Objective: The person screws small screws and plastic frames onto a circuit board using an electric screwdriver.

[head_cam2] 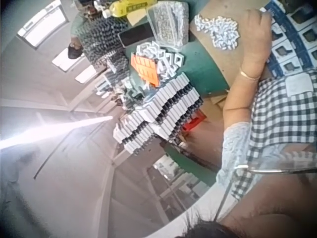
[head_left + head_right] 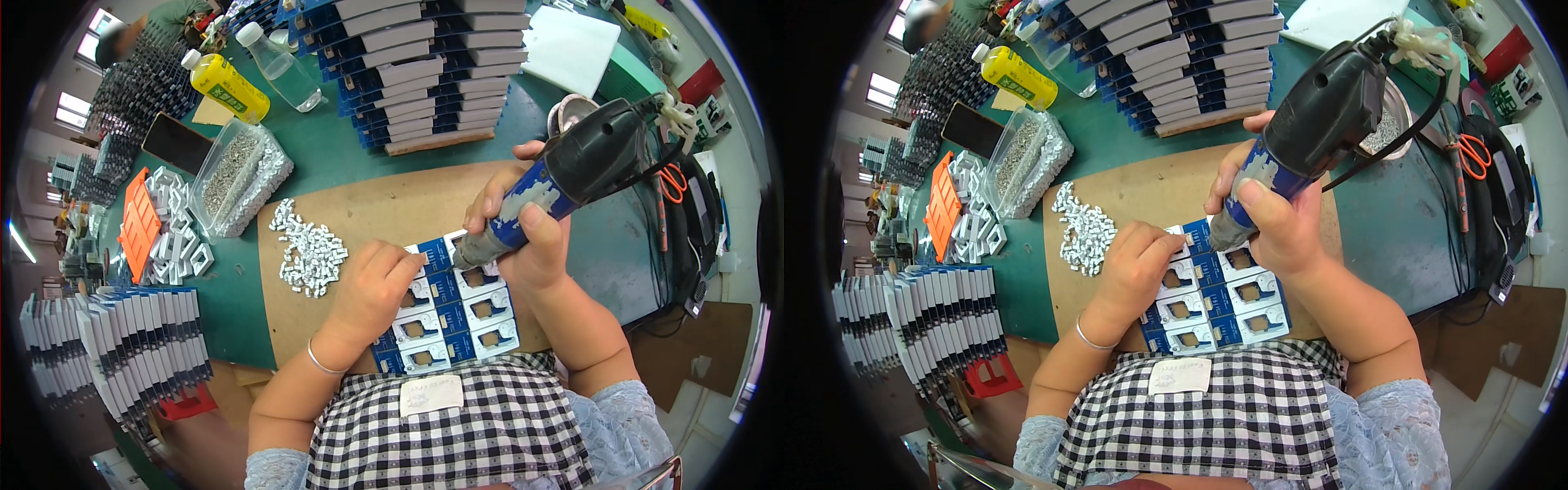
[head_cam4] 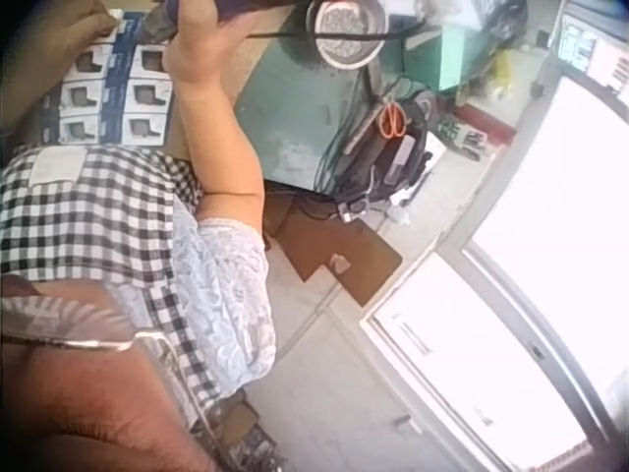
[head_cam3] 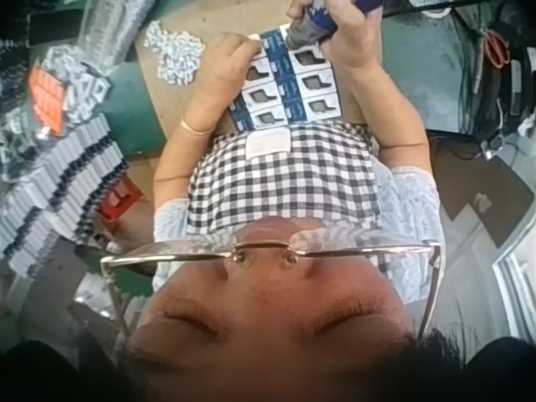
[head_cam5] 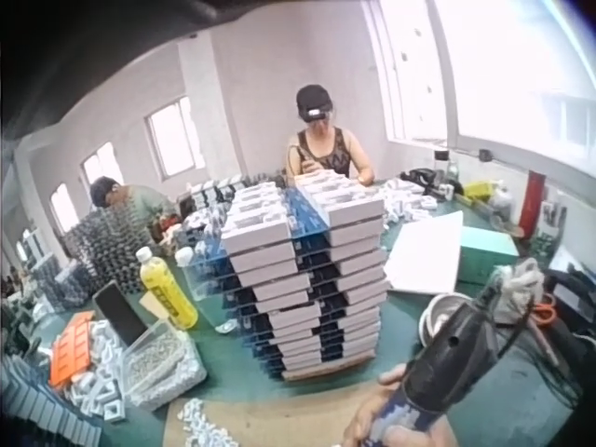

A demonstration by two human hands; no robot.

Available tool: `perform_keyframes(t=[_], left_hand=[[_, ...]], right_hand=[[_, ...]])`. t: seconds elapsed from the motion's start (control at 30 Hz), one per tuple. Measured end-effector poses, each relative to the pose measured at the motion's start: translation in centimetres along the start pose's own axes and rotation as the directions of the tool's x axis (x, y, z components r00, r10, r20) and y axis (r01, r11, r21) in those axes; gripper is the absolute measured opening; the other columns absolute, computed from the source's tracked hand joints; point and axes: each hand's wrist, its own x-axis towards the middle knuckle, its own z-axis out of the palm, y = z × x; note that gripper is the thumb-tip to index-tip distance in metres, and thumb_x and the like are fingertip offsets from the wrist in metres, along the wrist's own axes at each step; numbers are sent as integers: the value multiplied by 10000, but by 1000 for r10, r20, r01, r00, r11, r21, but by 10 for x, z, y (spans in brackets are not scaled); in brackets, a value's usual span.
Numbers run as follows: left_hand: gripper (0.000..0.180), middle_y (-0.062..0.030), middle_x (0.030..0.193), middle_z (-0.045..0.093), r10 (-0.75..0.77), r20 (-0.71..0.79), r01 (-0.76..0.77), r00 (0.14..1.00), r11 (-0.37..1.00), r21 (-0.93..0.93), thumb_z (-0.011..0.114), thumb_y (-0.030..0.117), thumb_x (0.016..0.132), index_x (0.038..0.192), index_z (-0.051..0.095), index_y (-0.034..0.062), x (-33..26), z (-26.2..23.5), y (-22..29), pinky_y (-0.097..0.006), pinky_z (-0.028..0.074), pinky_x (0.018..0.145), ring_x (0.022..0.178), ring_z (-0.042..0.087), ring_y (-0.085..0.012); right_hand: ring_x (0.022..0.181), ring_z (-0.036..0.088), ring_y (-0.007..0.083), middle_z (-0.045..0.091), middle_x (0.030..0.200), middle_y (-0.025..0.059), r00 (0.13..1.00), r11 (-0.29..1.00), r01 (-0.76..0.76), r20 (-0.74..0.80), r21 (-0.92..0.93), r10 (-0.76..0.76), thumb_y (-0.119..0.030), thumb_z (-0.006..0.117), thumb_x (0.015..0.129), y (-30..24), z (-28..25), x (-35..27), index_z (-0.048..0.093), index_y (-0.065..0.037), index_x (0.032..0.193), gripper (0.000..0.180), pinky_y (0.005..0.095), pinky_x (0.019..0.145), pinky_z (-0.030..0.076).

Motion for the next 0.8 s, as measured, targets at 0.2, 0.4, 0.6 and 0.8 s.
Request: perform_keyframes(t=[0.2,0.4,0.6,0.8], left_hand=[[236,-71,824,608,2,-45,-6,999,997,-75,676,2,669,901,675,45,-6,7,-5,-353,485,671,779,586,-256],[286,-88,809,611,-101,-138,75,985,981,-178,694,-34,719,985,619,38,-5,8,-3,-385,479,669,763,590,-276],[343,-92,802,611,-105,-151,68,983,970,-232,690,-38,741,1055,575,37,-7,10,-3,-384,474,659,746,589,-282],[353,-107,806,612,-172,-147,135,974,963,-232,677,-33,750,1078,568,40,-9,7,-3,-410,467,660,749,587,-309]], right_hand=[[711,639,231,575,816,103,986,988,97,150,-122,-78,-324,712,822,-3,25,8,323,-79,1303,665,371,693,543],[787,647,230,589,859,105,951,982,96,307,-161,-43,-282,743,828,1,37,8,304,-86,1327,693,355,724,541],[789,645,216,591,864,101,949,966,121,312,-227,-46,-264,741,829,12,35,5,310,-90,1316,673,344,734,540],[784,638,218,600,867,124,882,825,247,471,-508,26,-192,728,830,9,38,7,322,-96,1235,581,334,728,541]])
